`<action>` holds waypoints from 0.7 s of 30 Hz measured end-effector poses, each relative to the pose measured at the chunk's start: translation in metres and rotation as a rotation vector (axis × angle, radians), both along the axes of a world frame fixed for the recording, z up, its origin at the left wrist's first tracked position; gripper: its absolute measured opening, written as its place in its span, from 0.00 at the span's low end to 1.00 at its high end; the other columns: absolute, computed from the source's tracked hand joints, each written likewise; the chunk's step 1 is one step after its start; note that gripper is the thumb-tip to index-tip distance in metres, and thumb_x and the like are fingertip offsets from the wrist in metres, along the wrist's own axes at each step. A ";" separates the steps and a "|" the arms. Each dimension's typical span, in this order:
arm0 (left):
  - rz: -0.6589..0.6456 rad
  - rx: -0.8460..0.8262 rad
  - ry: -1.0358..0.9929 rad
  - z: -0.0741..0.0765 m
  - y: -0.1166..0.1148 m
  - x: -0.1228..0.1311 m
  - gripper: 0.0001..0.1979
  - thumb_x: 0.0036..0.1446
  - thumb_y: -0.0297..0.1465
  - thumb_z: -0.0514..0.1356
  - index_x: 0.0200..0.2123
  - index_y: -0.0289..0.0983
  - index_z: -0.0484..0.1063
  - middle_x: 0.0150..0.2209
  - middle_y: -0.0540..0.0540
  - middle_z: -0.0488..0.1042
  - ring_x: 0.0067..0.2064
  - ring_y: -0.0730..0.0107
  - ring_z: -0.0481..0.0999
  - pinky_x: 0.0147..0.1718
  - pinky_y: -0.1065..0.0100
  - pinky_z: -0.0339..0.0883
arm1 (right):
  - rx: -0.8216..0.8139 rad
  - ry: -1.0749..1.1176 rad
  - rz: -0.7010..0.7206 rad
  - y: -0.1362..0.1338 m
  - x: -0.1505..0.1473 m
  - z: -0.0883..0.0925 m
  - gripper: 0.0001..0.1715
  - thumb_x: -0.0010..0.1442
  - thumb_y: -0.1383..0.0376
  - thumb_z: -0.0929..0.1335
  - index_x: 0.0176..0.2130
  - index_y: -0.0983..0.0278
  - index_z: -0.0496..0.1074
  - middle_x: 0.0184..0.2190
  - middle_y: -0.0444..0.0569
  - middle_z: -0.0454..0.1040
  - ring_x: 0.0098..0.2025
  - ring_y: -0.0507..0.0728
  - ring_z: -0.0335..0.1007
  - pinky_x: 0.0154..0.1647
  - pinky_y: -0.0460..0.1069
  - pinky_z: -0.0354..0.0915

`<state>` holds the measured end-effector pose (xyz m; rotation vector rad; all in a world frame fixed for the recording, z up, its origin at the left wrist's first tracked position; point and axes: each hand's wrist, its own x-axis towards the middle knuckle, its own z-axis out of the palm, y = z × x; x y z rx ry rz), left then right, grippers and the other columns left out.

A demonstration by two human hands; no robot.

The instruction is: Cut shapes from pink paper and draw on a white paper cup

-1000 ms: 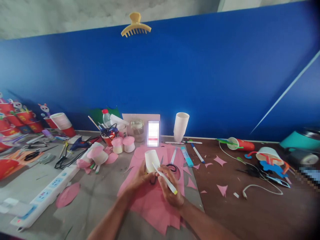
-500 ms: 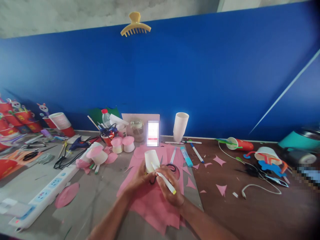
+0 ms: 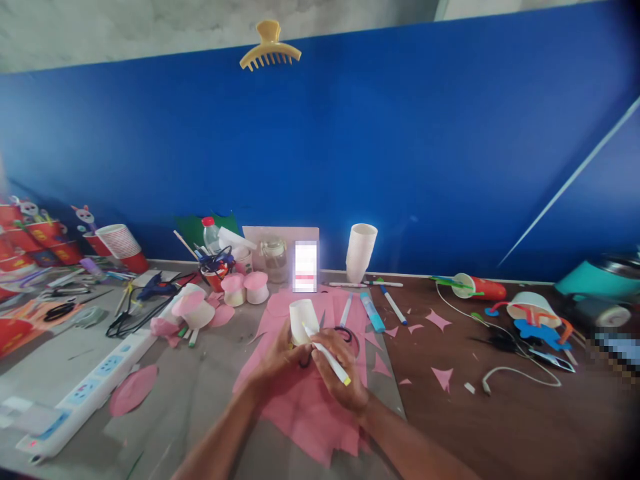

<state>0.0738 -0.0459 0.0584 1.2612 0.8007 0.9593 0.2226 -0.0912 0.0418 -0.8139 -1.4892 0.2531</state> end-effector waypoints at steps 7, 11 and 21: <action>0.024 -0.026 -0.024 0.003 -0.004 0.002 0.29 0.46 0.47 0.75 0.44 0.37 0.71 0.30 0.50 0.72 0.32 0.68 0.67 0.32 0.68 0.62 | 0.020 0.015 0.039 0.000 0.000 0.004 0.11 0.69 0.64 0.66 0.48 0.57 0.78 0.36 0.50 0.81 0.39 0.61 0.79 0.38 0.55 0.77; 0.020 -0.025 -0.028 0.002 -0.004 0.002 0.28 0.46 0.47 0.75 0.44 0.38 0.71 0.30 0.50 0.72 0.32 0.67 0.67 0.32 0.68 0.62 | -0.002 0.013 0.071 0.000 0.001 0.006 0.11 0.69 0.63 0.67 0.48 0.55 0.78 0.34 0.50 0.80 0.38 0.61 0.78 0.37 0.55 0.77; 0.006 -0.008 -0.014 0.011 -0.003 0.002 0.26 0.45 0.47 0.75 0.40 0.38 0.71 0.32 0.49 0.72 0.35 0.65 0.69 0.34 0.67 0.64 | 0.035 -0.074 0.089 -0.007 0.001 0.009 0.15 0.70 0.62 0.65 0.52 0.56 0.77 0.37 0.51 0.80 0.41 0.62 0.78 0.51 0.62 0.76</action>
